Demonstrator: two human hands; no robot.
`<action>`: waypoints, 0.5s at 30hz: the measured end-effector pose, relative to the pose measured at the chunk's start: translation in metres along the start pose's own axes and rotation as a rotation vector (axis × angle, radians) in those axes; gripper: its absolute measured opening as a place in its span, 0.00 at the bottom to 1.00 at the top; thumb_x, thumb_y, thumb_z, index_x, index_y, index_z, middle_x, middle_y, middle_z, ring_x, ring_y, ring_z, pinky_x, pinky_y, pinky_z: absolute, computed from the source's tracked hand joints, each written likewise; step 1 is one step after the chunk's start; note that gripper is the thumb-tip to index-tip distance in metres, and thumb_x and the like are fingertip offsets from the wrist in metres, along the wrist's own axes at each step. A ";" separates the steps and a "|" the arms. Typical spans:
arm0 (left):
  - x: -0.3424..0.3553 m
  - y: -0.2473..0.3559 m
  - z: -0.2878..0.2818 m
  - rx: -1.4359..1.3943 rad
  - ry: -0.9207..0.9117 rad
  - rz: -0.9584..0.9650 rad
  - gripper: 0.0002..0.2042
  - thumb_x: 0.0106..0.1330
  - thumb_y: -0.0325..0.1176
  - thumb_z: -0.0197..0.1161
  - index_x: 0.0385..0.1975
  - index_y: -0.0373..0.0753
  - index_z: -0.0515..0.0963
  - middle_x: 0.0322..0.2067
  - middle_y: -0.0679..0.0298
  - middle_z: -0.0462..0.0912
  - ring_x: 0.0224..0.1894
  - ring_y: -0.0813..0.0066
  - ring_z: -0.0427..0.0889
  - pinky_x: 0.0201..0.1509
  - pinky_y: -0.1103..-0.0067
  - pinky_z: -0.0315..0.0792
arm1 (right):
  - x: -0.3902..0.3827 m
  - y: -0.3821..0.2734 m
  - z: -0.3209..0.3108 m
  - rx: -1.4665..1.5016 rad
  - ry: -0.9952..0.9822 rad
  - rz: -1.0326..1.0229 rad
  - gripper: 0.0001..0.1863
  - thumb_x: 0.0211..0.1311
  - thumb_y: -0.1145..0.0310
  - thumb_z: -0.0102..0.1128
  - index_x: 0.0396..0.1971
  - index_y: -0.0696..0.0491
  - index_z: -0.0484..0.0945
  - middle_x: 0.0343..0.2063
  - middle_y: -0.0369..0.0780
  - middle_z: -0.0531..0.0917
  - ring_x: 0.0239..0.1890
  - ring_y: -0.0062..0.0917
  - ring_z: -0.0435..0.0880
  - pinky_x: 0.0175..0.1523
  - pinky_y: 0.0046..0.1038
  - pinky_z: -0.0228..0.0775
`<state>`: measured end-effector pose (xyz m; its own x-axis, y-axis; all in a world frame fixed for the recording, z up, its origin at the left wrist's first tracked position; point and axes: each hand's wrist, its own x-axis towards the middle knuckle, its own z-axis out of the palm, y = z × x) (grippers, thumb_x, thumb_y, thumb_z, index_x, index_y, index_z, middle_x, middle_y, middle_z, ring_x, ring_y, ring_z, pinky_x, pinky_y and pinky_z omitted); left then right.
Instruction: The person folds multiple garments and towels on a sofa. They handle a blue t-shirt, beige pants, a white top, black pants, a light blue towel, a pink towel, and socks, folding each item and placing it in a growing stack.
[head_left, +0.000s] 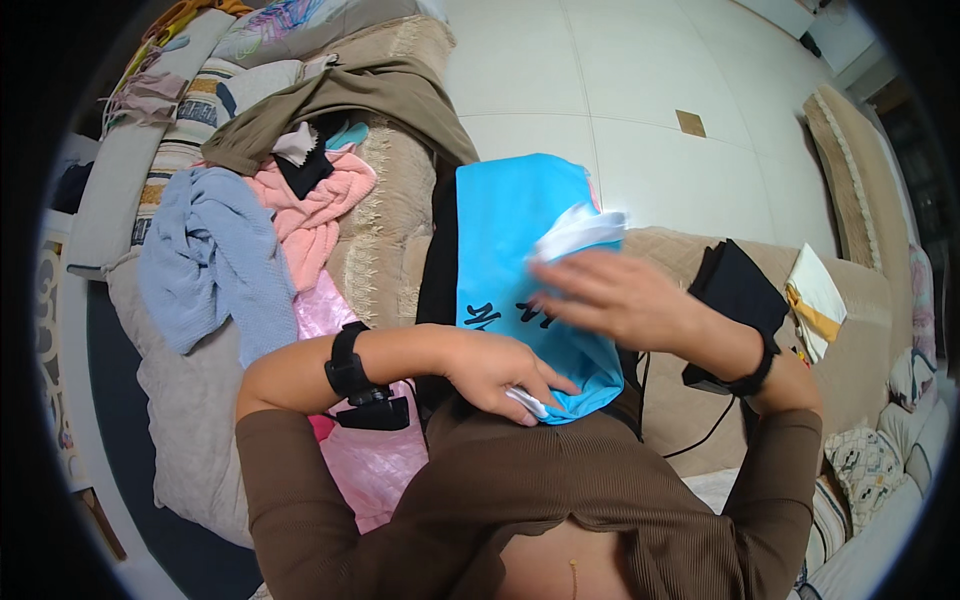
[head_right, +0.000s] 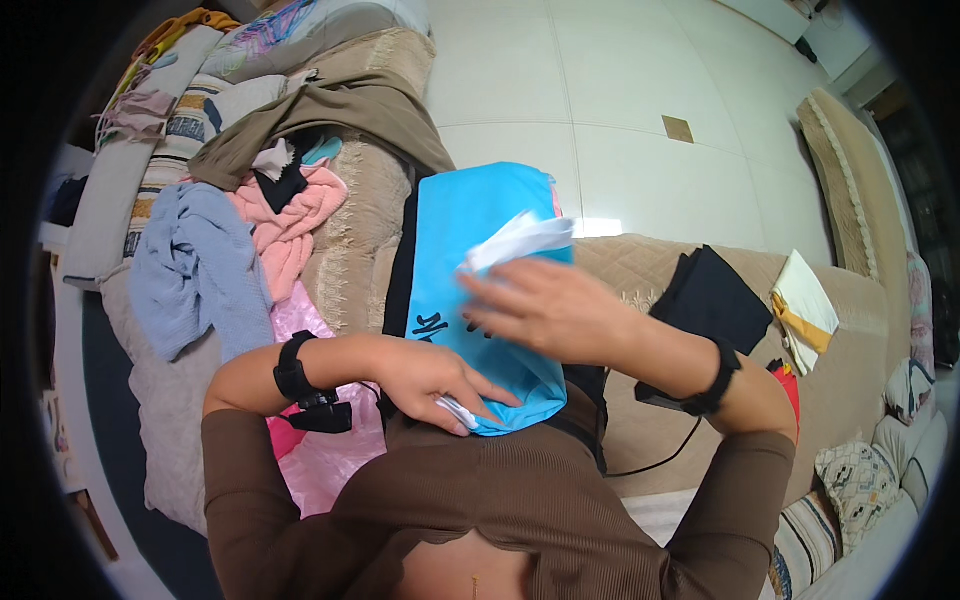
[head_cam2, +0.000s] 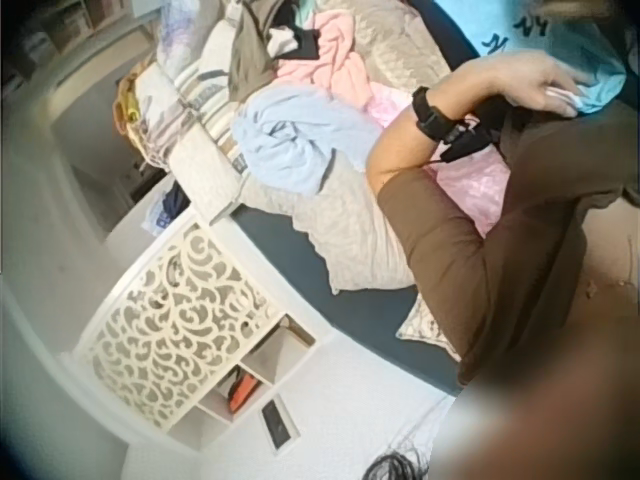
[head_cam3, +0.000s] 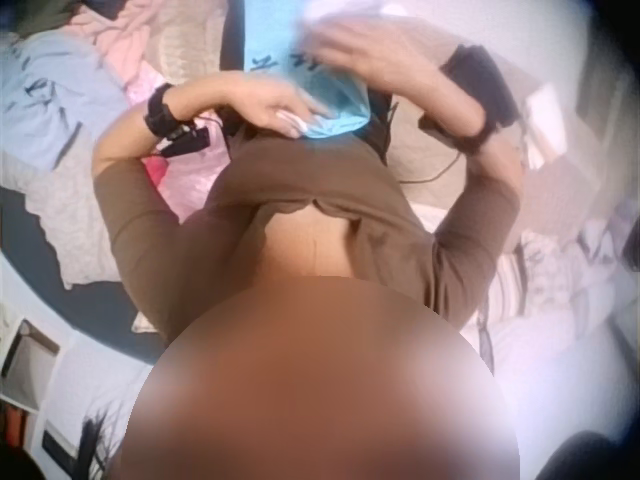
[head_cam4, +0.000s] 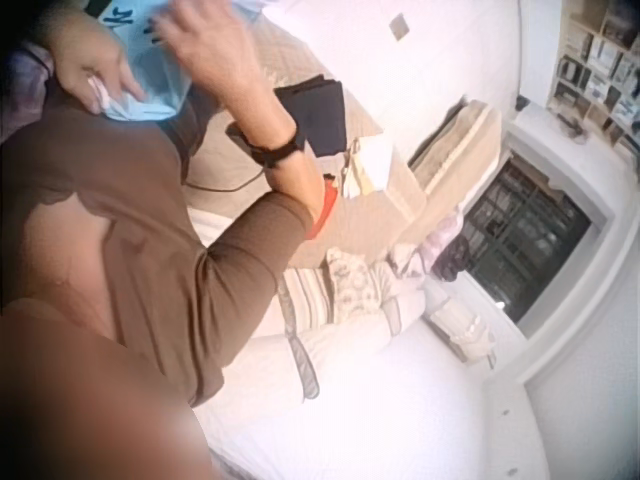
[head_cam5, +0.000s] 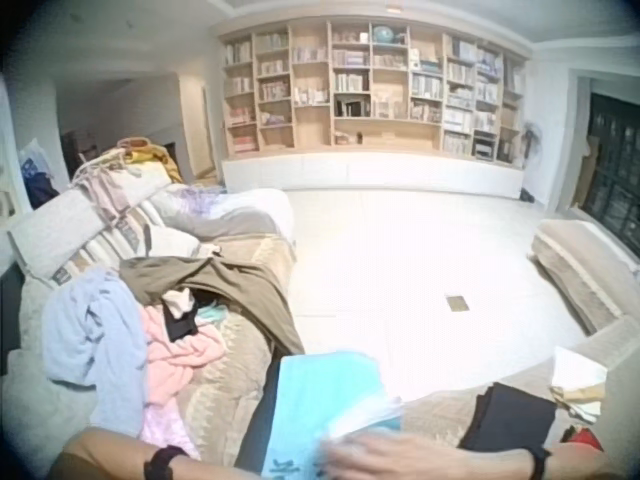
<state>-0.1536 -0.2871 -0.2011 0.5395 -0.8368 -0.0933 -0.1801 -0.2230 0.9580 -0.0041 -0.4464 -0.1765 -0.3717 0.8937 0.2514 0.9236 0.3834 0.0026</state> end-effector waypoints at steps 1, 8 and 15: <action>-0.003 0.000 0.002 -0.010 0.029 0.009 0.18 0.54 0.32 0.58 0.47 0.40 0.71 0.56 0.59 0.62 0.43 0.59 0.74 0.42 0.76 0.68 | 0.007 0.001 0.013 0.105 0.010 -0.027 0.22 0.43 0.70 0.53 0.43 0.52 0.69 0.53 0.42 0.64 0.49 0.31 0.68 0.52 0.29 0.62; -0.028 -0.020 -0.012 -0.293 0.071 -0.013 0.18 0.58 0.33 0.57 0.49 0.37 0.69 0.54 0.57 0.65 0.54 0.66 0.67 0.55 0.78 0.60 | -0.035 0.028 0.084 0.273 -0.378 0.272 0.32 0.38 0.74 0.59 0.50 0.48 0.65 0.56 0.40 0.61 0.59 0.32 0.59 0.61 0.41 0.48; -0.071 -0.106 -0.116 -1.301 0.897 0.096 0.29 0.61 0.55 0.42 0.52 0.35 0.63 0.47 0.55 0.72 0.45 0.66 0.74 0.48 0.73 0.69 | -0.042 0.041 0.126 0.986 0.179 0.880 0.14 0.52 0.71 0.53 0.41 0.55 0.70 0.33 0.44 0.75 0.37 0.35 0.73 0.44 0.29 0.63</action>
<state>-0.0774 -0.1457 -0.2645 0.9436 -0.1616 -0.2891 0.3041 0.7687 0.5627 0.0373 -0.4389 -0.3088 0.3972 0.9151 -0.0689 0.3661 -0.2269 -0.9025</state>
